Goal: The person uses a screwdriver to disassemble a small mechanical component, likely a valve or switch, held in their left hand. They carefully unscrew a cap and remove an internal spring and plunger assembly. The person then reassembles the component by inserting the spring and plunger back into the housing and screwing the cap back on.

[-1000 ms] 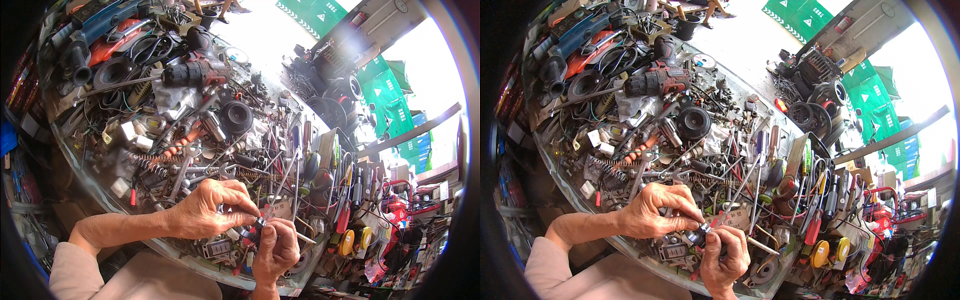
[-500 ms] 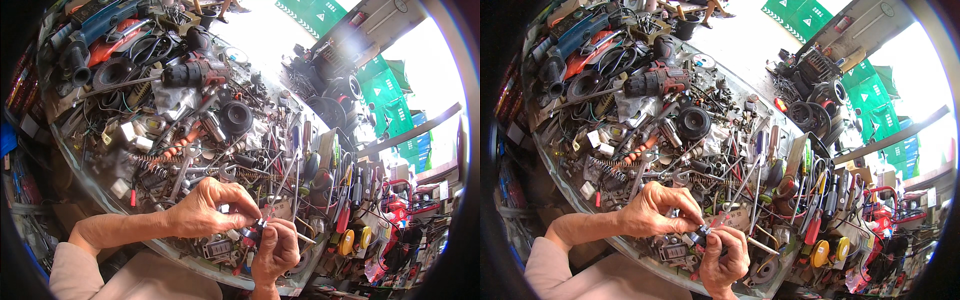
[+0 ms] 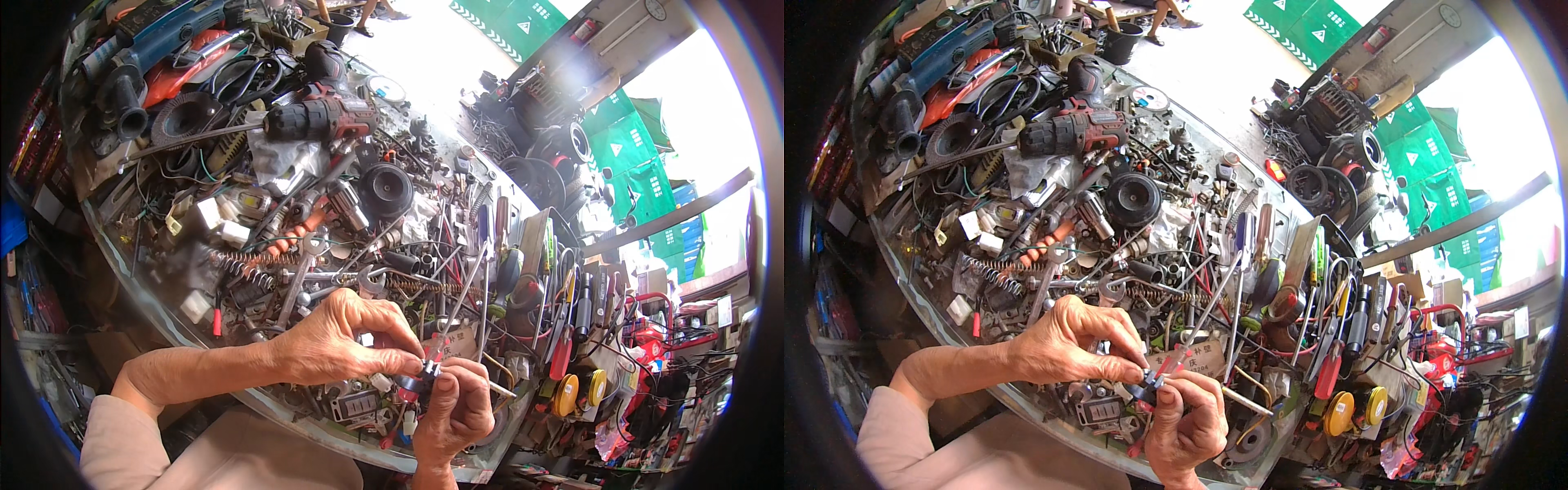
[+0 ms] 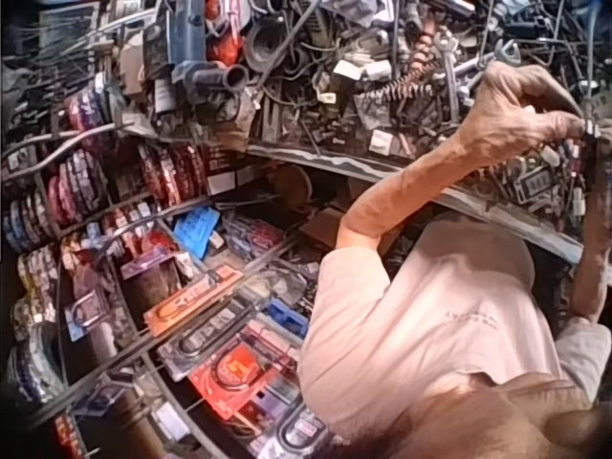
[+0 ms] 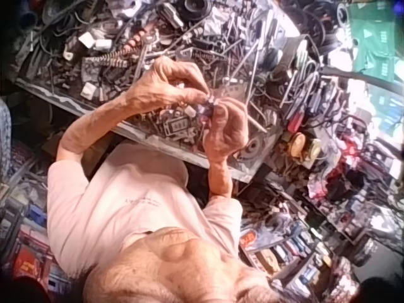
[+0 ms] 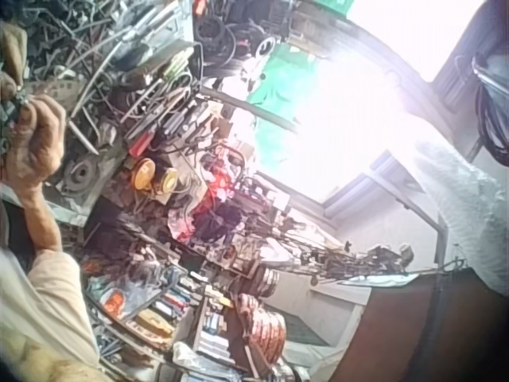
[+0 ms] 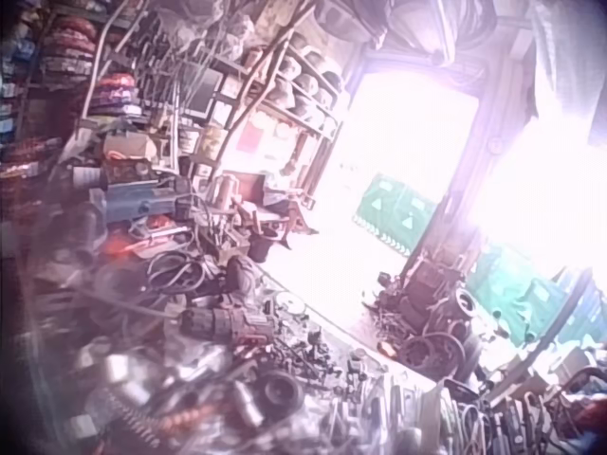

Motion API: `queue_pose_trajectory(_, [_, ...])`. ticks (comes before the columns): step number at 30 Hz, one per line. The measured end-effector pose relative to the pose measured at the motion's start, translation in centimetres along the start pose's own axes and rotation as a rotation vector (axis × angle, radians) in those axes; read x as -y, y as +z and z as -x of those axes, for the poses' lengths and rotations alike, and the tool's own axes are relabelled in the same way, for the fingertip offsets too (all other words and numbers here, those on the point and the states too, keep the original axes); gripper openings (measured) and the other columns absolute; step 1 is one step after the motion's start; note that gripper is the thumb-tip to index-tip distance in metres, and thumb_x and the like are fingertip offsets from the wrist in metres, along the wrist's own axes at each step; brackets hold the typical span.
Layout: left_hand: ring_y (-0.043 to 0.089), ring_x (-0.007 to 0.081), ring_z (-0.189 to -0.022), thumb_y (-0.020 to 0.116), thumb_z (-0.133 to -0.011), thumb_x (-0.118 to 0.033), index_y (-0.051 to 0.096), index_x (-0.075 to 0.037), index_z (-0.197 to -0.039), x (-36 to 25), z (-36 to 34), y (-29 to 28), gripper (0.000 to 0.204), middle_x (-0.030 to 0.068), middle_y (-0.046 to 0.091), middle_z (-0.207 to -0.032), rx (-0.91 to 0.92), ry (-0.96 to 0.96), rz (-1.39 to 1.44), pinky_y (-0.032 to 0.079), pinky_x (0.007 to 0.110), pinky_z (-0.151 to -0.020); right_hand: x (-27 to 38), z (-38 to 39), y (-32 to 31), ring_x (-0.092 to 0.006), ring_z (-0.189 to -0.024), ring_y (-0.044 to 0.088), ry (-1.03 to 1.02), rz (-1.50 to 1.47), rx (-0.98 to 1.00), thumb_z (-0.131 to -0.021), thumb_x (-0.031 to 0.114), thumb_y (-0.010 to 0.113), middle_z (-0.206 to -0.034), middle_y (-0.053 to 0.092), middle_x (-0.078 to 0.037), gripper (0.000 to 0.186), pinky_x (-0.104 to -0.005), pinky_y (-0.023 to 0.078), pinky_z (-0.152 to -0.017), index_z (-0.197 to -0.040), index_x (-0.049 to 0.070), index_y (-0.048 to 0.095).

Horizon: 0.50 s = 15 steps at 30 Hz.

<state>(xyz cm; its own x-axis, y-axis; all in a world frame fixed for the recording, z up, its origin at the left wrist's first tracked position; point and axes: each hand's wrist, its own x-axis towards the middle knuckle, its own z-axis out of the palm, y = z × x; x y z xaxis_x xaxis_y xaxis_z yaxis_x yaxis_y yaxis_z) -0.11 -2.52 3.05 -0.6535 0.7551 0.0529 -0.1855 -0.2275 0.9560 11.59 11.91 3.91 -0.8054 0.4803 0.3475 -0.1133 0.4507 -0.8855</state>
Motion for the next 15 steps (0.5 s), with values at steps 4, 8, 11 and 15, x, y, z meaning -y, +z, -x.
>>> queue_pose_trajectory(4, [0.059,0.0100,-0.082,0.077,-0.078,-0.006,0.072,-0.002,-0.092,-0.1,0.0,-0.1,0.015,0.0050,0.066,-0.088,0.018,0.020,-0.030,0.047,0.025,-0.073,0.0,0.1,0.0,-0.0131,-0.081,0.053,-0.015,-0.005,-0.004,-0.092,0.015,0.064,-0.092,0.059,-0.012,0.020,-0.0254,0.043,-0.074,-0.086,-0.003,0.059])
queue_pose_trajectory(8, [0.057,0.0056,-0.075,0.076,-0.079,-0.013,0.072,-0.005,-0.089,0.5,0.0,0.1,0.013,0.0010,0.066,-0.082,0.001,0.039,0.046,0.044,0.022,-0.067,-0.1,0.2,0.1,-0.0132,-0.081,0.053,-0.019,-0.007,-0.010,-0.091,0.015,0.064,-0.092,0.059,-0.011,0.020,-0.0254,0.043,-0.075,-0.086,-0.003,0.059])
queue_pose_trajectory(11, [0.059,0.0061,-0.077,0.074,-0.080,-0.010,0.072,-0.003,-0.091,0.2,0.1,0.3,0.013,0.0024,0.068,-0.082,-0.011,0.044,0.030,0.046,0.022,-0.071,-0.1,0.2,0.2,-0.0132,-0.081,0.053,-0.014,-0.021,-0.016,-0.091,0.015,0.064,-0.092,0.059,-0.011,0.020,-0.0255,0.043,-0.075,-0.086,-0.003,0.059])
queue_pose_trajectory(15, [0.062,0.0074,-0.080,0.071,-0.080,-0.008,0.071,-0.001,-0.092,-0.5,0.3,0.4,0.014,0.0045,0.070,-0.084,-0.053,0.134,-0.114,0.049,0.023,-0.076,-0.1,0.3,0.3,-0.0129,-0.082,0.052,-0.018,-0.026,-0.035,-0.092,0.015,0.064,-0.092,0.059,-0.011,0.020,-0.0251,0.043,-0.076,-0.086,-0.003,0.059])
